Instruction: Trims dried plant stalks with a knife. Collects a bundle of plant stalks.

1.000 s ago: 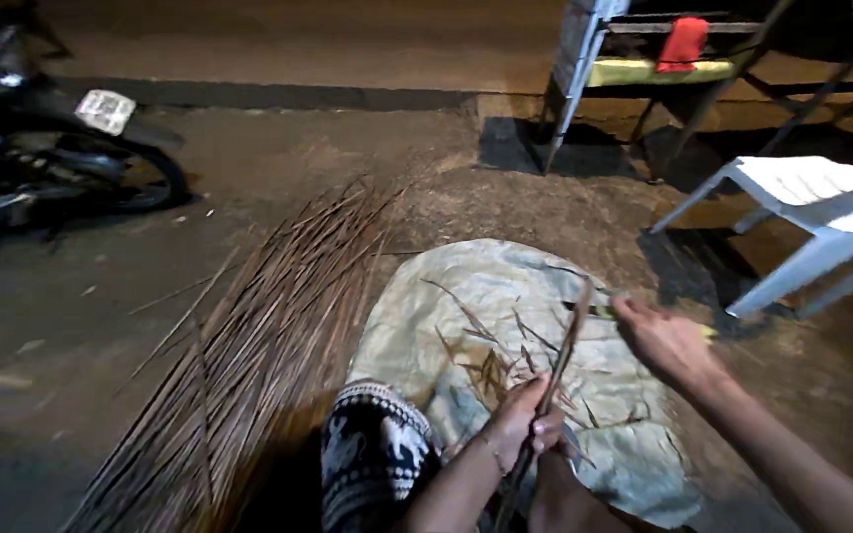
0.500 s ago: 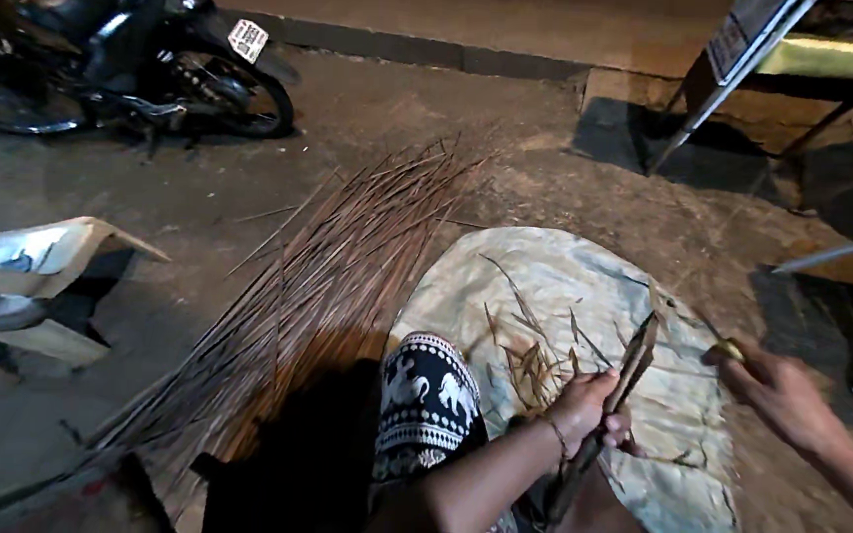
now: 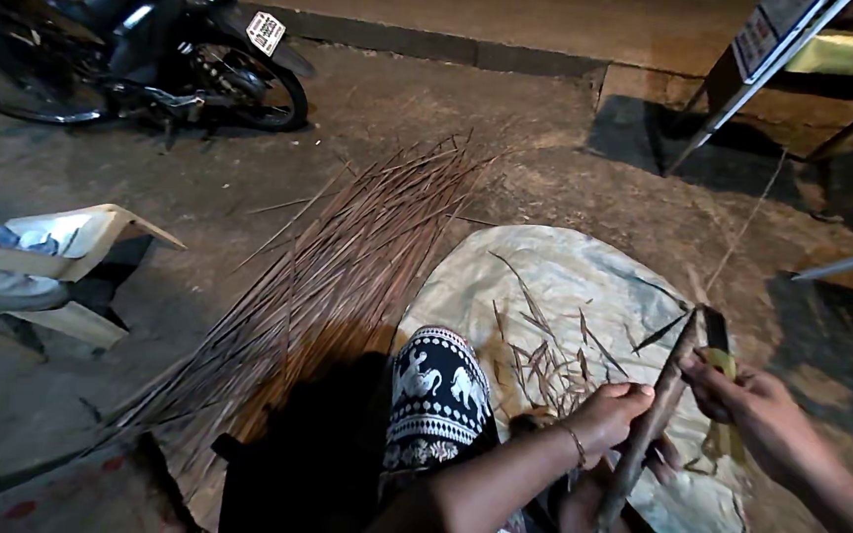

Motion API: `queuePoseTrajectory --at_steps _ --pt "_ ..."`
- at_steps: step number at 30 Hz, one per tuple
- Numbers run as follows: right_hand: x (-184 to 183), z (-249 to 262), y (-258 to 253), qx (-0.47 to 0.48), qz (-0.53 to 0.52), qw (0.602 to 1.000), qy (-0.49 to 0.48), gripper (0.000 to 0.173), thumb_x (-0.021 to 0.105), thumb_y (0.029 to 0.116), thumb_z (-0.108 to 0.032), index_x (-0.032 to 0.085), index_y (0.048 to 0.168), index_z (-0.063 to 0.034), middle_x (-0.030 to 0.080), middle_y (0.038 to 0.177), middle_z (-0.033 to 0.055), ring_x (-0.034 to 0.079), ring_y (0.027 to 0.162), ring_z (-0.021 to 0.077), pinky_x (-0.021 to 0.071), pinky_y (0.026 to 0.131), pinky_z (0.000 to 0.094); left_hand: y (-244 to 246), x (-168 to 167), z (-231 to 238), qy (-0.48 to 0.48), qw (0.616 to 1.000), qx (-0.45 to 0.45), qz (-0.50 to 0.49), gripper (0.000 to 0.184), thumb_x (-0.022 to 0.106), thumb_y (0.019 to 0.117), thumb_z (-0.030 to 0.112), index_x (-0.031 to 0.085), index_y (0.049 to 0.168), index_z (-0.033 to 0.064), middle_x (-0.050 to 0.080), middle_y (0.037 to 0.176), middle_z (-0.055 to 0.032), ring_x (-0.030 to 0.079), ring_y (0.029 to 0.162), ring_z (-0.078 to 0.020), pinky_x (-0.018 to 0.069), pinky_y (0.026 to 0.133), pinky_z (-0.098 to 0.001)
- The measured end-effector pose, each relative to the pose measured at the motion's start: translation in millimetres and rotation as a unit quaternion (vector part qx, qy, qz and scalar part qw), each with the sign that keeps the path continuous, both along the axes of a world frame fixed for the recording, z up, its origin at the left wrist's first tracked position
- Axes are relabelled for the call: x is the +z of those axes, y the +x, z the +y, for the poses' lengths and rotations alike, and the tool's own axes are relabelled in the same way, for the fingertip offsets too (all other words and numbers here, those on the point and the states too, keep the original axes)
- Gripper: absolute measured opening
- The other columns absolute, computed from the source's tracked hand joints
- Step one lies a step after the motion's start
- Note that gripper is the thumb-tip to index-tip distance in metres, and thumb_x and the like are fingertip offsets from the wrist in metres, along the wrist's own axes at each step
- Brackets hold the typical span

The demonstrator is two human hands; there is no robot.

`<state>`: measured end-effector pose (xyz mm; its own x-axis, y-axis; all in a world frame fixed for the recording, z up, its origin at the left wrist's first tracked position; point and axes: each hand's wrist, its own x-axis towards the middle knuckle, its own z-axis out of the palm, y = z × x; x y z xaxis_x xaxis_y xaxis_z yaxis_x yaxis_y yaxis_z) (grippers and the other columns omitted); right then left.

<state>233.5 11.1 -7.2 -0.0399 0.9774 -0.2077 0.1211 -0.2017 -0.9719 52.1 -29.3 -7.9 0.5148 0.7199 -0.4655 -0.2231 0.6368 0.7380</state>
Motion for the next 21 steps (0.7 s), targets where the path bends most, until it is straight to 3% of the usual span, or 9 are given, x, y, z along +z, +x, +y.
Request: queuePoseTrajectory --at_steps 3,6,9,11,14,16,21 --pt "6 7 7 -0.012 -0.022 0.999 0.029 0.009 0.054 0.0983 -0.010 0.059 0.092 -0.0106 0.052 0.058 -0.0105 0.044 0.045 -0.0014 0.0385 0.044 0.0150 0 -3 1 0.000 1.000 -0.003 -0.021 0.035 0.032 0.1139 0.027 0.049 0.131 0.0011 0.064 0.076 -0.0060 0.066 0.061 -0.0132 0.0583 0.061 -0.0273" --pt "5 8 10 0.010 -0.087 0.994 0.072 0.020 0.045 0.1046 -0.020 0.058 0.093 -0.0096 0.054 0.060 -0.0114 0.048 0.047 -0.0028 0.0426 0.046 0.0145 -1 -4 3 0.002 0.999 0.037 -0.040 0.029 0.034 0.1133 0.023 0.049 0.127 0.0025 0.059 0.071 -0.0019 0.061 0.058 -0.0098 0.0561 0.059 -0.0239" --pt "-1 2 10 0.065 -0.170 0.977 0.109 0.030 0.042 0.1040 -0.023 0.062 0.109 -0.0005 0.053 0.064 -0.0091 0.048 0.049 -0.0025 0.0428 0.047 0.0171 -3 -2 7 -0.007 0.995 0.090 -0.043 0.025 0.037 0.1131 0.022 0.050 0.123 0.0033 0.054 0.067 0.0014 0.055 0.053 -0.0061 0.0524 0.056 -0.0199" --pt "-4 -3 7 0.118 -0.258 0.946 0.159 0.036 0.041 0.0986 -0.018 0.065 0.114 0.0041 0.058 0.068 0.0005 0.051 0.051 0.0073 0.0459 0.050 0.0285 -5 0 10 -0.016 0.991 0.125 -0.044 0.023 0.037 0.1129 0.022 0.051 0.119 0.0042 0.051 0.065 0.0030 0.052 0.051 -0.0038 0.0494 0.052 -0.0171" --pt "-3 -14 -6 0.187 -0.369 0.877 0.242 0.026 0.051 0.0918 -0.001 0.067 0.111 0.0056 0.067 0.077 0.0179 0.063 0.058 0.0334 0.0529 0.055 0.0548 -9 4 14 -0.031 0.986 0.155 -0.048 0.020 0.038 0.1124 0.018 0.051 0.119 0.0038 0.047 0.064 0.0047 0.048 0.049 -0.0022 0.0468 0.051 -0.0151" --pt "3 -22 -20 0.195 -0.436 0.840 0.260 0.019 0.061 0.0888 0.006 0.070 0.106 0.0039 0.071 0.085 0.0227 0.070 0.067 0.0424 0.0558 0.059 0.0613 -11 6 13 -0.029 0.986 0.156 -0.047 0.017 0.037 0.1120 0.015 0.050 0.118 0.0050 0.046 0.061 0.0061 0.048 0.048 -0.0017 0.0458 0.050 -0.0151" --pt "-2 -23 -23 0.152 -0.523 0.766 0.343 0.009 0.069 0.0830 0.005 0.067 0.091 0.0029 0.069 0.080 0.0186 0.070 0.062 0.0358 0.0573 0.052 0.0493 -6 8 10 -0.026 0.990 0.135 -0.017 0.018 0.036 0.1121 0.014 0.052 0.116 0.0067 0.042 0.056 0.0077 0.044 0.044 -0.0006 0.0427 0.046 -0.0144"
